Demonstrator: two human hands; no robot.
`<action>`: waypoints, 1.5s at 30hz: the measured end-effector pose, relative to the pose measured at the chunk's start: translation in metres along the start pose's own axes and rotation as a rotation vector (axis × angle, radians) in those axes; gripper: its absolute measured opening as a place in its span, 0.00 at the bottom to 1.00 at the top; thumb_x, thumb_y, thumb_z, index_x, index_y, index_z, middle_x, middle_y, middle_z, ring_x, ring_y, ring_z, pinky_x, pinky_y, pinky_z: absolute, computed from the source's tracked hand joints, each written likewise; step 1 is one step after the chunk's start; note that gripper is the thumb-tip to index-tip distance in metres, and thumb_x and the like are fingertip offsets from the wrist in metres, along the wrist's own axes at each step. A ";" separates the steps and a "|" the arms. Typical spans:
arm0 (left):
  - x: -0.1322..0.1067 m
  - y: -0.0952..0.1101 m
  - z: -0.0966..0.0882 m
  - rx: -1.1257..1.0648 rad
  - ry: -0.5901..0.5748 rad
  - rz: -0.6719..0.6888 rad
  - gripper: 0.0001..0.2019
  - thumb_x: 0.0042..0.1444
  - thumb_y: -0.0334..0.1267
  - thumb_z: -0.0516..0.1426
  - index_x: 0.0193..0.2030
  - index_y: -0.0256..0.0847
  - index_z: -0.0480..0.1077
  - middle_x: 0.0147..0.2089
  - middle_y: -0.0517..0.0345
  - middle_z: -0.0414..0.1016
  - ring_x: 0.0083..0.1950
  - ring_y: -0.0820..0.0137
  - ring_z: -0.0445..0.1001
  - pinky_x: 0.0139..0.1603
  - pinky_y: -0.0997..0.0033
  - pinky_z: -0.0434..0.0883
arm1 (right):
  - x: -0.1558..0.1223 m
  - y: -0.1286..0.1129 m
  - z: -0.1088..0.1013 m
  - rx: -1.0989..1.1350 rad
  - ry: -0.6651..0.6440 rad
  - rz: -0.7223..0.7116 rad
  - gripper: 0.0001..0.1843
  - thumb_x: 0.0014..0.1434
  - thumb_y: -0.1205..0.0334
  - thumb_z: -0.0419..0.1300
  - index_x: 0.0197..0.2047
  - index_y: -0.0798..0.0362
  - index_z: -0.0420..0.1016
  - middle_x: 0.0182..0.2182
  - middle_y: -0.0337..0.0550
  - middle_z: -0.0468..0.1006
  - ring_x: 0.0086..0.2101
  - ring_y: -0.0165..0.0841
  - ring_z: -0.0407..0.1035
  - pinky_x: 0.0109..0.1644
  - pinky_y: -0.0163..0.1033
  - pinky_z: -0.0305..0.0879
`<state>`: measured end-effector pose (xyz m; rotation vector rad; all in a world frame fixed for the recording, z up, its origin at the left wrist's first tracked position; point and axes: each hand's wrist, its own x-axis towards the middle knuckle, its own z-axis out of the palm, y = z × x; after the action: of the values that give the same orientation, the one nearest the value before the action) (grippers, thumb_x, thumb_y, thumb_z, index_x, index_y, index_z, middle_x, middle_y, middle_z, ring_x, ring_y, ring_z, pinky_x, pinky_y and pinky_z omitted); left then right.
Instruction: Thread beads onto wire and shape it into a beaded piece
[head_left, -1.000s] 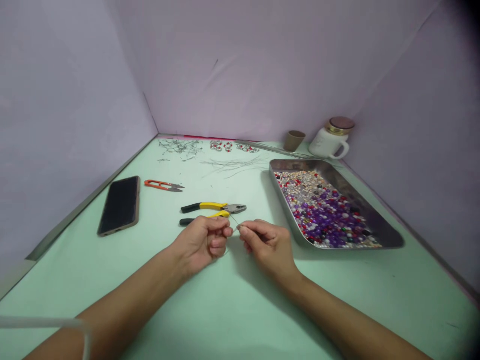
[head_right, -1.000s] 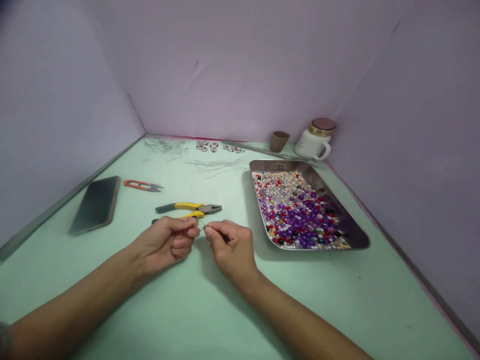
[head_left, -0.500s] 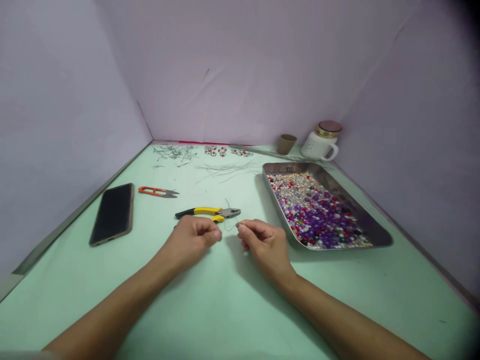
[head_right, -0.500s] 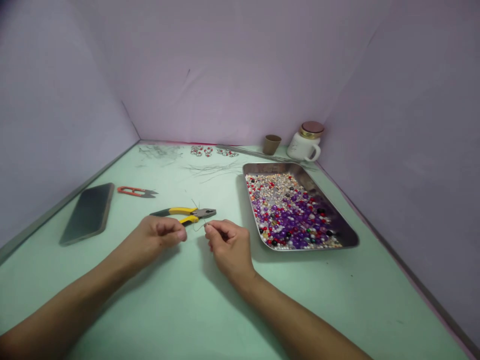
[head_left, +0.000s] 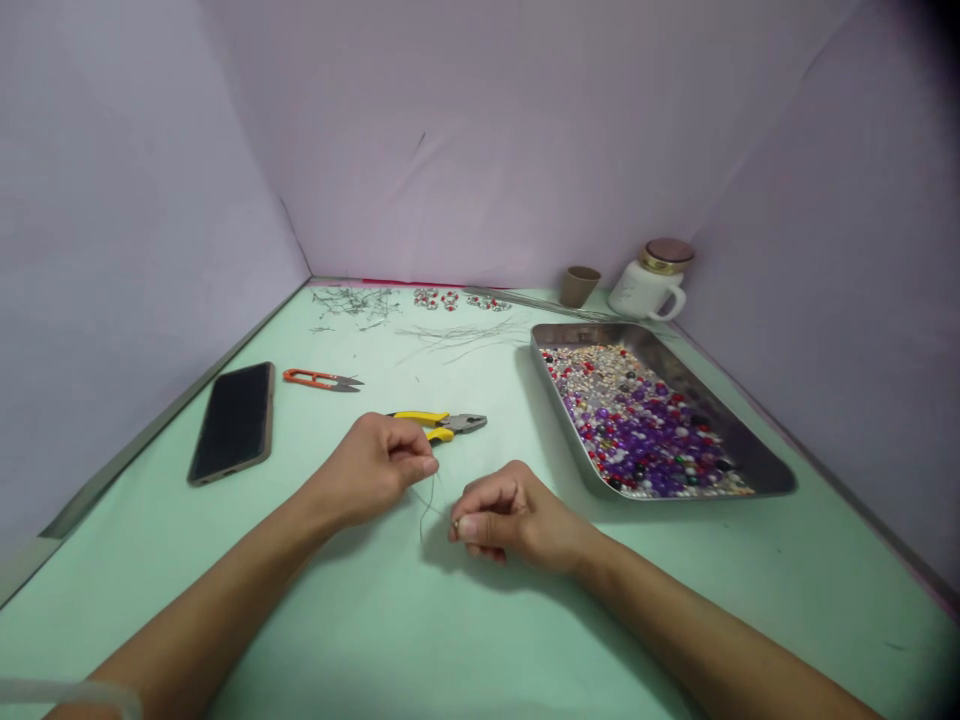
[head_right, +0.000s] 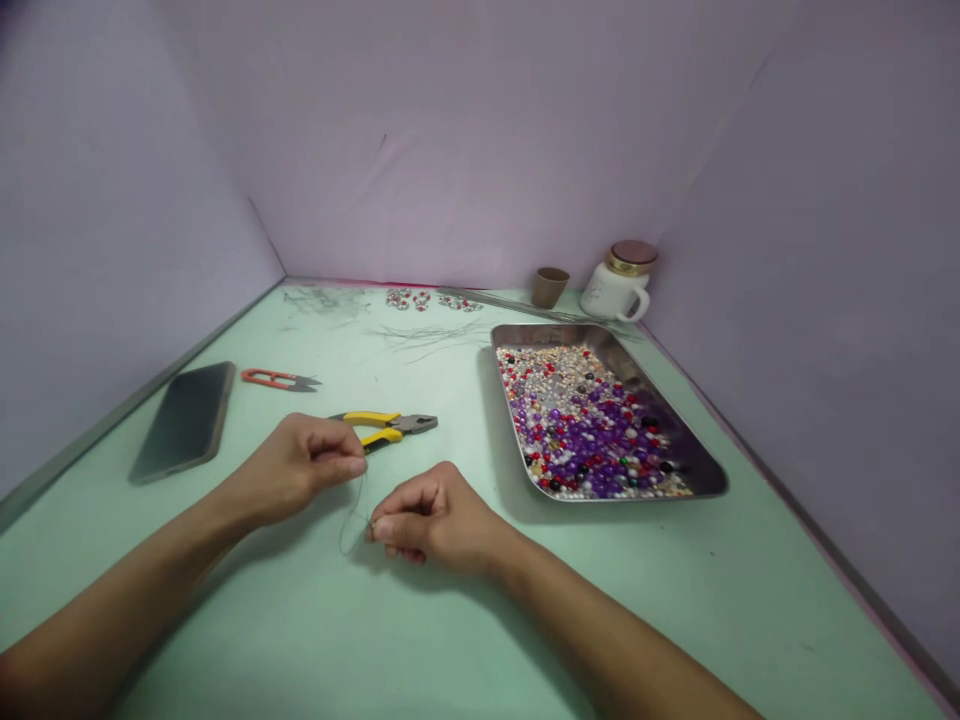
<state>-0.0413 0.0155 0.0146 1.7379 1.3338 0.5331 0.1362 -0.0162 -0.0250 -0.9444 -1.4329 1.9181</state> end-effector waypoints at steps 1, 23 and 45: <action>-0.001 0.000 0.002 -0.002 -0.021 0.034 0.07 0.42 0.34 0.55 0.18 0.37 0.64 0.15 0.66 0.53 0.20 0.78 0.51 0.20 0.77 0.51 | 0.000 0.000 -0.001 0.014 -0.069 0.036 0.11 0.44 0.59 0.62 0.24 0.61 0.74 0.14 0.35 0.67 0.15 0.20 0.56 0.18 0.28 0.53; -0.004 -0.002 0.020 0.134 0.154 0.279 0.05 0.49 0.35 0.54 0.29 0.39 0.70 0.21 0.61 0.67 0.22 0.76 0.61 0.24 0.77 0.59 | 0.012 0.005 -0.008 -0.008 0.371 -0.175 0.11 0.47 0.58 0.59 0.22 0.58 0.71 0.16 0.35 0.66 0.17 0.23 0.56 0.20 0.30 0.54; -0.007 0.007 0.016 -0.095 -0.050 -0.022 0.05 0.45 0.35 0.53 0.23 0.37 0.68 0.19 0.64 0.62 0.22 0.77 0.57 0.22 0.78 0.55 | 0.002 -0.023 -0.011 -0.358 0.234 -0.160 0.11 0.47 0.61 0.59 0.35 0.56 0.74 0.19 0.36 0.68 0.20 0.25 0.59 0.23 0.32 0.57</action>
<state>-0.0279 0.0032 0.0131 1.6470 1.2712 0.5291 0.1443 -0.0027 -0.0052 -1.1337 -1.6822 1.4099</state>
